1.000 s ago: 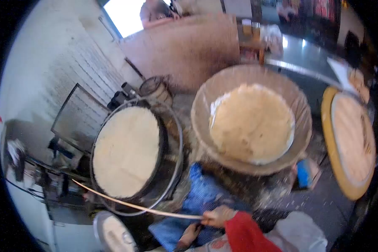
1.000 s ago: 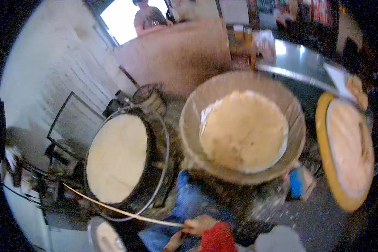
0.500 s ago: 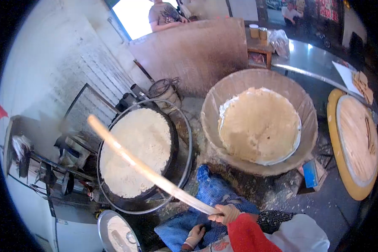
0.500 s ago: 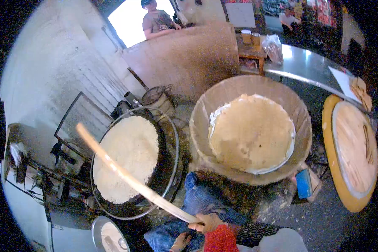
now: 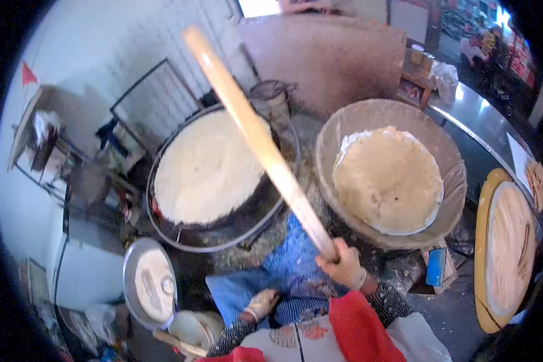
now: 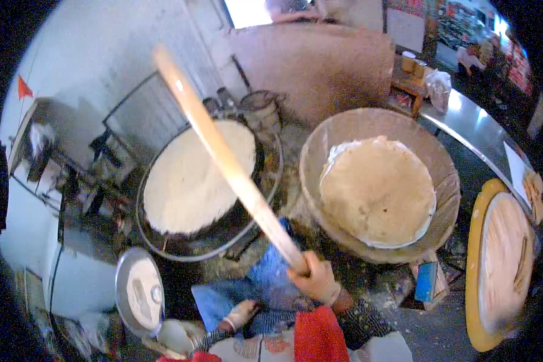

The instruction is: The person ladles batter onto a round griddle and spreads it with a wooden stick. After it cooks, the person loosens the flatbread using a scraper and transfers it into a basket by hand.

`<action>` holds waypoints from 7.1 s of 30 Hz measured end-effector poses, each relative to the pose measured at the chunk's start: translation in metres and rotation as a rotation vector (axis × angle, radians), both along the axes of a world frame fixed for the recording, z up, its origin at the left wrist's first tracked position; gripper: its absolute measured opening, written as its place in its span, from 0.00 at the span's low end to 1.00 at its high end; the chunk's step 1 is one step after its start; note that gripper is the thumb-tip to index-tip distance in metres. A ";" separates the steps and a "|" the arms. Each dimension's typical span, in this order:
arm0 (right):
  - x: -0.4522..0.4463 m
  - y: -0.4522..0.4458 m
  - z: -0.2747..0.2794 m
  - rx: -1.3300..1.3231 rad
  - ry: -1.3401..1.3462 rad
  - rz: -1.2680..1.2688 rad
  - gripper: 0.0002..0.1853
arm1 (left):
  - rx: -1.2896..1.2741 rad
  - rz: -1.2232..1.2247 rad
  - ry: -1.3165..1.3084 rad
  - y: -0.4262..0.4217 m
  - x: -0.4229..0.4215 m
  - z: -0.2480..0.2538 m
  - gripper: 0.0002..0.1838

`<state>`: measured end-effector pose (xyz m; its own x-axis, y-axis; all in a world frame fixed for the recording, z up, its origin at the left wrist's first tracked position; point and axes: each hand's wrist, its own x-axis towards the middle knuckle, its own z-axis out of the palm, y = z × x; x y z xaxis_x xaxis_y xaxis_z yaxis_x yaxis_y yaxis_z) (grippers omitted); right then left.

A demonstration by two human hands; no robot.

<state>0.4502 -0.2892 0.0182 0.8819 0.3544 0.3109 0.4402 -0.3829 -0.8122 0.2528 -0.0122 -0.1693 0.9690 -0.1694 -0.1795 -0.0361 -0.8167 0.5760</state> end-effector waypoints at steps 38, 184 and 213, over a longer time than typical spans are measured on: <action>-0.009 0.054 -0.046 0.369 1.138 0.017 0.38 | 0.477 -0.199 -0.481 0.079 0.341 0.155 0.50; -0.024 0.160 -0.064 0.083 1.037 0.605 0.28 | 0.689 0.386 -0.265 0.227 0.137 0.139 0.50; -0.006 0.185 -0.046 0.009 0.636 0.574 0.27 | 0.227 0.227 -0.604 0.069 0.058 0.113 0.33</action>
<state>0.4439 -0.1043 -0.0277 0.5739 0.7994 -0.1777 0.0234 -0.2329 -0.9722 0.3112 0.0567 -0.0560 0.9177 0.0279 0.3963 -0.1107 -0.9401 0.3224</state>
